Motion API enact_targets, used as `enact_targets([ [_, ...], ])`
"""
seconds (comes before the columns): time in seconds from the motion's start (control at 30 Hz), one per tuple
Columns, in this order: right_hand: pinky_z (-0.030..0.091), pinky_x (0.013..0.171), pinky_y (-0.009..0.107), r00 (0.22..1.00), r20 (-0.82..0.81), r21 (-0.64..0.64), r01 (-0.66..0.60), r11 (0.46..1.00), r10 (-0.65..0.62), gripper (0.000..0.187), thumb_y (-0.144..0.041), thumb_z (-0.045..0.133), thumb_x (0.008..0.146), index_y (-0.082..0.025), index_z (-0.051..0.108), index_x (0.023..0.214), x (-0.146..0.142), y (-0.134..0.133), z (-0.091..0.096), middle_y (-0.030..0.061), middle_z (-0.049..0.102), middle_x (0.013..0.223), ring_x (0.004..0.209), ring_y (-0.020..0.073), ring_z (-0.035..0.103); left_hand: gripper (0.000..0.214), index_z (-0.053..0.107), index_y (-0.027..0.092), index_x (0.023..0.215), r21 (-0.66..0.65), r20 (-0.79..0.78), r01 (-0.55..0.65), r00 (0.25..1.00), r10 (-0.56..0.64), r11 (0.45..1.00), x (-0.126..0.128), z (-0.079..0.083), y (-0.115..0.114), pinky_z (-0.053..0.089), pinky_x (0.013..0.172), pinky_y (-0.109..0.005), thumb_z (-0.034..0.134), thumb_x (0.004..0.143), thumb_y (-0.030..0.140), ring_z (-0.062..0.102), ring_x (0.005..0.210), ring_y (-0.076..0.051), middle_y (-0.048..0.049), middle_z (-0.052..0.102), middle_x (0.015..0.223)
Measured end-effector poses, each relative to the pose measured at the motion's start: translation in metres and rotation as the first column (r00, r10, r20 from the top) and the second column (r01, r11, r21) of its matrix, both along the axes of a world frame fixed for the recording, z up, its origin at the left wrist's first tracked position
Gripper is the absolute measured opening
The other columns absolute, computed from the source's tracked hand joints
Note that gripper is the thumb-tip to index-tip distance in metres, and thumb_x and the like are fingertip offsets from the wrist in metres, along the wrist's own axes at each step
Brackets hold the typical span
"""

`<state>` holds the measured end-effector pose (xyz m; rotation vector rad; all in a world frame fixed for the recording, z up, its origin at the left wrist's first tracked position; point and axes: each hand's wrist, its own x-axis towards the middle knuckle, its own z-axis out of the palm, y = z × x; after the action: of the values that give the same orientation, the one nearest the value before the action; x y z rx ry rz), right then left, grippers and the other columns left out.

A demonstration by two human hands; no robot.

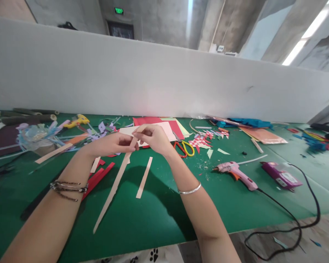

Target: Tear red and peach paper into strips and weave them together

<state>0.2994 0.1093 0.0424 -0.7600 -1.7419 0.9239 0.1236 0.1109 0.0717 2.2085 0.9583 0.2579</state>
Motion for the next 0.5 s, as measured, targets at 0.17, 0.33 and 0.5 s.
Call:
enact_targets([
  [0.17, 0.037, 0.046, 0.020, 0.931, -0.073, 0.023, 0.359, 0.933, -0.356, 0.022, -0.038, 0.056, 0.077, -0.016, 0.055, 0.074, 0.018, 0.003, 0.009, -0.0029, 0.052, 0.058, 0.047, 0.0057, 0.044, 0.033, 0.066, 0.017, 0.086, -0.118, 0.108, 0.058, 0.993, -0.045, 0.991, -0.003, -0.012, 0.010, 0.037, 0.065, -0.021, 0.046, 0.081, 0.043, 0.048, 0.073, -0.013, -0.0014, 0.055, 0.075],
  [0.33, 0.033, 0.046, 0.022, 0.917, -0.136, 0.060, 0.386, 0.920, -0.376, 0.030, -0.045, 0.040, 0.086, -0.019, 0.056, 0.088, 0.039, -0.004, 0.020, -0.0036, 0.042, 0.057, 0.046, 0.0065, 0.036, 0.033, 0.063, 0.016, 0.087, -0.273, 0.351, 0.026, 0.934, 0.074, 0.962, -0.012, -0.019, 0.009, 0.033, 0.054, -0.019, 0.042, 0.086, 0.041, 0.041, 0.058, -0.009, 0.0021, 0.045, 0.060],
  [0.5, 0.039, 0.053, 0.021, 0.936, 0.203, 0.009, -0.296, 0.955, 0.288, 0.051, -0.042, 0.056, 0.078, -0.021, 0.044, 0.122, 0.041, -0.030, 0.036, -0.0005, 0.054, 0.076, 0.061, 0.0085, 0.048, 0.032, 0.064, 0.016, 0.079, -0.380, 0.401, 0.160, 0.916, 0.007, 0.911, -0.016, -0.020, 0.005, 0.031, 0.047, -0.018, 0.044, 0.086, 0.040, 0.032, 0.045, -0.006, 0.0042, 0.040, 0.051],
])
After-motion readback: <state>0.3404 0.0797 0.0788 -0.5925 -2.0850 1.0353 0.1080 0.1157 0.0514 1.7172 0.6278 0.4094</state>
